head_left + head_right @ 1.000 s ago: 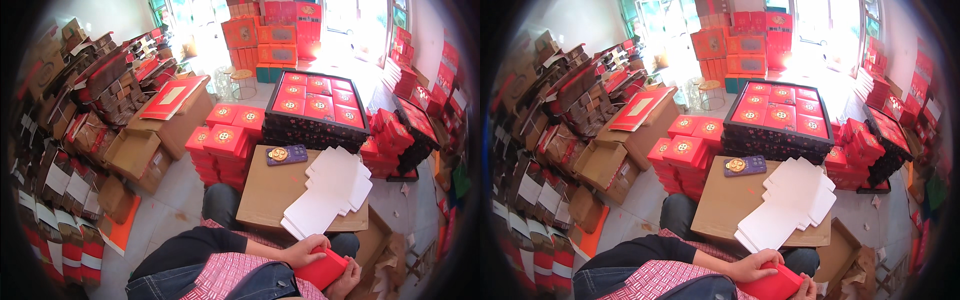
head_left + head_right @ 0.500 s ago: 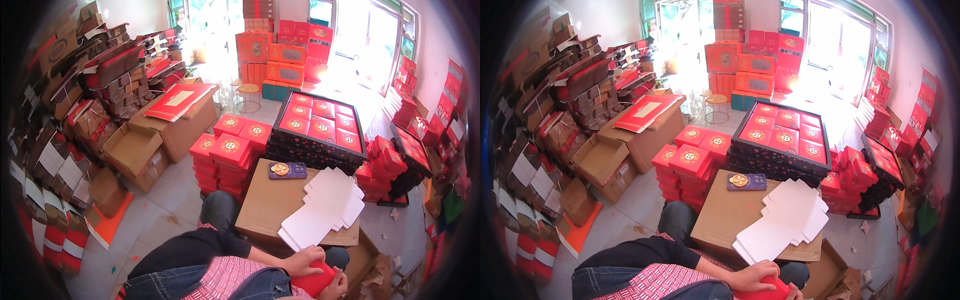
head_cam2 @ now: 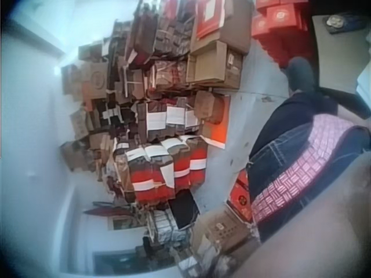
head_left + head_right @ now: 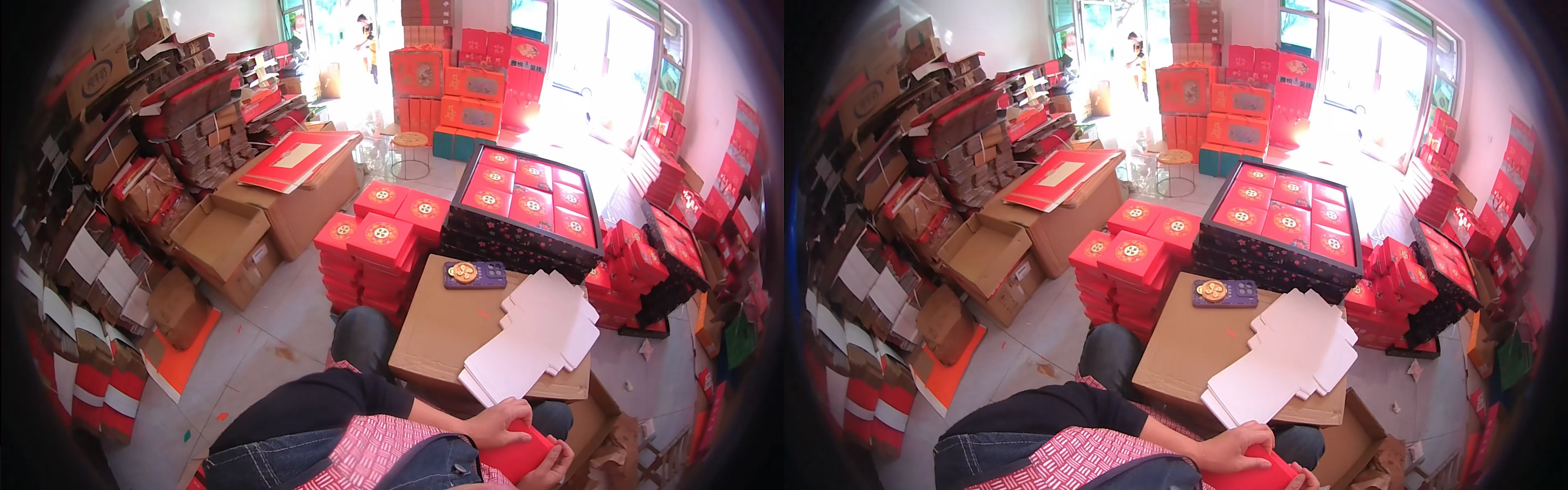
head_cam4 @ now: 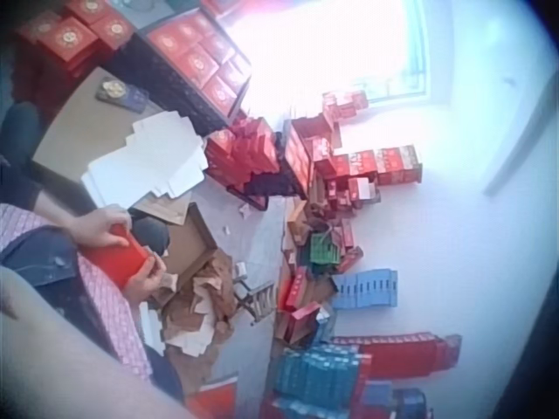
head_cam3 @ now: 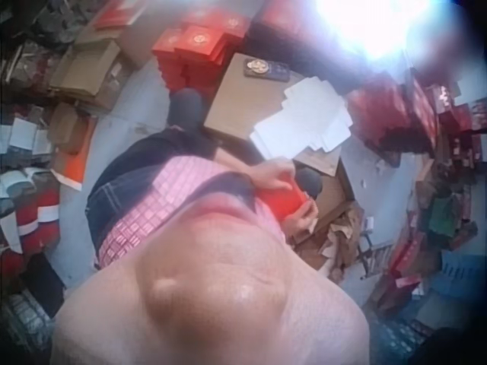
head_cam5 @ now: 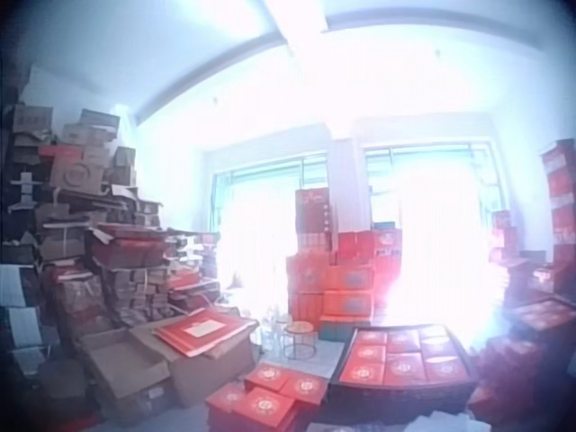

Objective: The person assembles small red boxes by folding white cardboard inserts and inserting them into red outer shells. They repeatedly pick up a white insert, fold it, place it inside a red box, and stack the completed box on a growing pile.

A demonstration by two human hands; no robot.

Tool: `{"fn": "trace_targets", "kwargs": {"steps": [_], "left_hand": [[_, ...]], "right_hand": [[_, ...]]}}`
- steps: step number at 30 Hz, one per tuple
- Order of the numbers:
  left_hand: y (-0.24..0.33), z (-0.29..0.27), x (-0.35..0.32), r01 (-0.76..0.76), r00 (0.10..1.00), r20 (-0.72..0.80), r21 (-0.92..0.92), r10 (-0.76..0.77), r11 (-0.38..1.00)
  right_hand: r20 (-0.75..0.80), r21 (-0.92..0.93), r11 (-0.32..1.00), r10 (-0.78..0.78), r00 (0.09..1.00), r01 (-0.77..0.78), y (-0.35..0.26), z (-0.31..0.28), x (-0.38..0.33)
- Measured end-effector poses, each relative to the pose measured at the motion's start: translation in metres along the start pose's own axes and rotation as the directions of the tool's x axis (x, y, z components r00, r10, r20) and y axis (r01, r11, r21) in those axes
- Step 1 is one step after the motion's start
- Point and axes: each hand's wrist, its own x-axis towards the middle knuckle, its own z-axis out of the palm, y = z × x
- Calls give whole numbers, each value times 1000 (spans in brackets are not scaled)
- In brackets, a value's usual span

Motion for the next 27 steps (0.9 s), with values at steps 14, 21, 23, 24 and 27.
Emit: {"fn": "trace_targets", "kwargs": {"steps": [14,21,23,24,27], "left_hand": [[-9,0,-2,-11,998,55,-105,16,994],[-9,3,-2,6,997,71,-140,4,990],[-13,4,-3,-10,997,69,-119,19,993],[-12,5,-3,-14,998,67,-110,21,994],[-8,3,-4,-17,998,67,-84,23,996]], "right_hand": [[39,-240,969,-42,998,50,-21,-1,-3],[128,-71,989,-121,984,131,-21,5,4],[189,-103,982,-140,972,161,-13,0,4],[211,-132,978,-134,968,164,-23,-1,3],[242,-124,981,-115,964,148,-27,-1,1]]}}
